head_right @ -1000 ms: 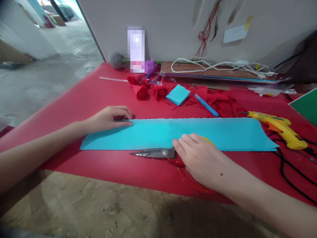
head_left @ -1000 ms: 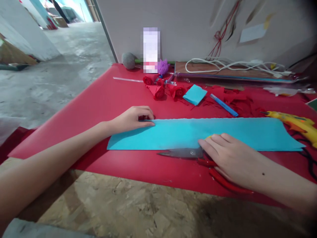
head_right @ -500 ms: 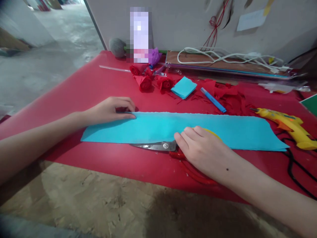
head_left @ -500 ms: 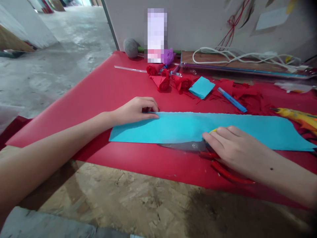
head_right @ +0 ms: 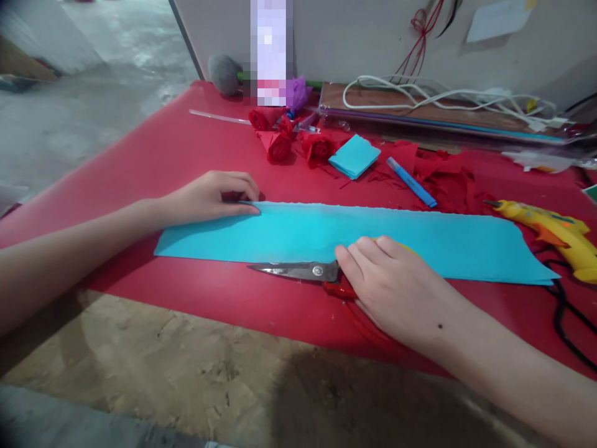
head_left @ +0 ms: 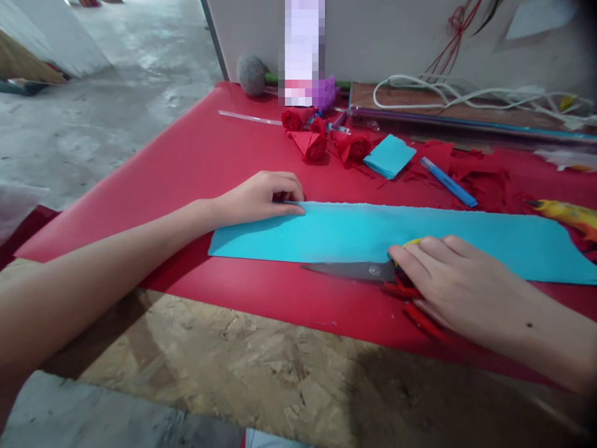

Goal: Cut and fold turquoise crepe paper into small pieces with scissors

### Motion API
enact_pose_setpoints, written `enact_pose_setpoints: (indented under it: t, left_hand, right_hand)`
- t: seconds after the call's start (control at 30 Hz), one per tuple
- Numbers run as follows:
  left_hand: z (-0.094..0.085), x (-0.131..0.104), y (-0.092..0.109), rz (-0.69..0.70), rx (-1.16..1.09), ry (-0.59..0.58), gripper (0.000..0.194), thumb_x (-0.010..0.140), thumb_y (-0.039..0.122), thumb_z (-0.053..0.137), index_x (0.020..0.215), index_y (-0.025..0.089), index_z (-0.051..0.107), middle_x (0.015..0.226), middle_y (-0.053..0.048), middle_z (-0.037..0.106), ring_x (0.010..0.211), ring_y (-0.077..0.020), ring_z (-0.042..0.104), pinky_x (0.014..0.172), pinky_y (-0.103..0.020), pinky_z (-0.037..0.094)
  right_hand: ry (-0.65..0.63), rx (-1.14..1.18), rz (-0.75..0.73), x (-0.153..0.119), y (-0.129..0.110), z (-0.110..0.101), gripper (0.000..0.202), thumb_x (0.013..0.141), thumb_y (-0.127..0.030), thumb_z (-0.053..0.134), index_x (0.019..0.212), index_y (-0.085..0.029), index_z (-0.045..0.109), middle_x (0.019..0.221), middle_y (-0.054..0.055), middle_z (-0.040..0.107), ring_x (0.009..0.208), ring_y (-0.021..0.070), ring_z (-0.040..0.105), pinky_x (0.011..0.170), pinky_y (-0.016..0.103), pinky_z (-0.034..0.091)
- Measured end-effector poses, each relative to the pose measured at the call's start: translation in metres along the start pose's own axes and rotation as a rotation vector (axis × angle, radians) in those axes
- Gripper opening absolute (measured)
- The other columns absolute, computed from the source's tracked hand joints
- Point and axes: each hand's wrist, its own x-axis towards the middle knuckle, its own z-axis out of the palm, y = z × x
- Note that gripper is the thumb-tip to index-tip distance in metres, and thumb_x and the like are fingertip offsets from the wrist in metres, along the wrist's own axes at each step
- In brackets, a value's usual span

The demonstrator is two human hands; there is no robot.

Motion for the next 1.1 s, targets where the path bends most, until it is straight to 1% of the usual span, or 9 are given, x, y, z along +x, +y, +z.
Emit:
enact_pose_setpoints:
  t: [0.17, 0.33, 0.47, 0.63, 0.8, 0.93, 1.1]
  left_hand:
    - [0.0, 0.0, 0.001, -0.011, 0.009, -0.003, 0.017, 0.078, 0.031, 0.055, 0.079, 0.014, 0.059, 0.086, -0.005, 0.06, 0.077, -0.0129, 0.056, 0.073, -0.024, 0.043]
    - [0.0, 0.0, 0.0, -0.002, 0.017, 0.002, 0.017, 0.078, 0.03, 0.055, 0.08, 0.014, 0.059, 0.086, -0.005, 0.06, 0.078, -0.0128, 0.056, 0.074, -0.025, 0.043]
    - [0.0, 0.0, 0.001, -0.001, 0.01, 0.0, 0.017, 0.078, 0.03, 0.056, 0.079, 0.014, 0.059, 0.085, -0.005, 0.059, 0.076, -0.0126, 0.055, 0.073, -0.024, 0.043]
    - [0.001, 0.001, 0.001, -0.01, 0.017, -0.004, 0.016, 0.077, 0.03, 0.056, 0.08, 0.014, 0.06, 0.086, -0.004, 0.059, 0.074, -0.0121, 0.054, 0.071, -0.024, 0.042]
    - [0.001, 0.0, 0.001, -0.007, 0.018, 0.002, 0.016, 0.077, 0.03, 0.056, 0.08, 0.014, 0.06, 0.086, -0.004, 0.059, 0.075, -0.0125, 0.055, 0.072, -0.024, 0.042]
    - [0.001, 0.0, 0.001, 0.007, 0.014, 0.011, 0.017, 0.078, 0.03, 0.056, 0.08, 0.013, 0.06, 0.086, -0.005, 0.06, 0.077, -0.0132, 0.056, 0.073, -0.025, 0.042]
    - [0.002, 0.0, 0.001, -0.003, 0.014, 0.01, 0.017, 0.078, 0.029, 0.056, 0.081, 0.013, 0.06, 0.087, -0.005, 0.06, 0.078, -0.0134, 0.056, 0.075, -0.025, 0.042]
  right_hand:
    - [0.016, 0.019, -0.016, 0.009, -0.002, -0.001, 0.03, 0.076, -0.006, 0.034, 0.098, -0.004, 0.054, 0.074, 0.012, 0.057, 0.066, 0.0222, 0.047, 0.061, 0.033, 0.03]
    - [0.056, 0.0, -0.049, 0.018, -0.003, 0.001, 0.03, 0.08, -0.006, 0.031, 0.098, -0.003, 0.054, 0.071, 0.011, 0.056, 0.067, 0.0229, 0.047, 0.061, 0.032, 0.03]
    - [0.055, -0.026, -0.071, 0.017, -0.002, 0.002, 0.031, 0.082, -0.005, 0.027, 0.096, -0.004, 0.055, 0.068, 0.01, 0.054, 0.066, 0.0219, 0.045, 0.061, 0.032, 0.03]
    - [0.076, -0.037, -0.102, 0.012, 0.002, -0.002, 0.032, 0.082, -0.003, 0.025, 0.094, -0.004, 0.055, 0.066, 0.01, 0.053, 0.065, 0.021, 0.043, 0.061, 0.032, 0.029]
    - [0.073, -0.041, -0.096, 0.008, 0.002, -0.003, 0.031, 0.081, -0.003, 0.028, 0.094, -0.004, 0.056, 0.065, 0.009, 0.052, 0.064, 0.0211, 0.043, 0.06, 0.032, 0.029]
    - [0.05, -0.035, -0.075, 0.009, -0.001, -0.001, 0.031, 0.08, -0.005, 0.03, 0.099, -0.002, 0.054, 0.07, 0.01, 0.054, 0.066, 0.022, 0.044, 0.06, 0.032, 0.03]
    - [0.06, 0.007, -0.063, 0.017, -0.004, 0.0, 0.03, 0.078, -0.007, 0.032, 0.098, -0.003, 0.054, 0.074, 0.012, 0.056, 0.067, 0.0232, 0.045, 0.061, 0.033, 0.03]
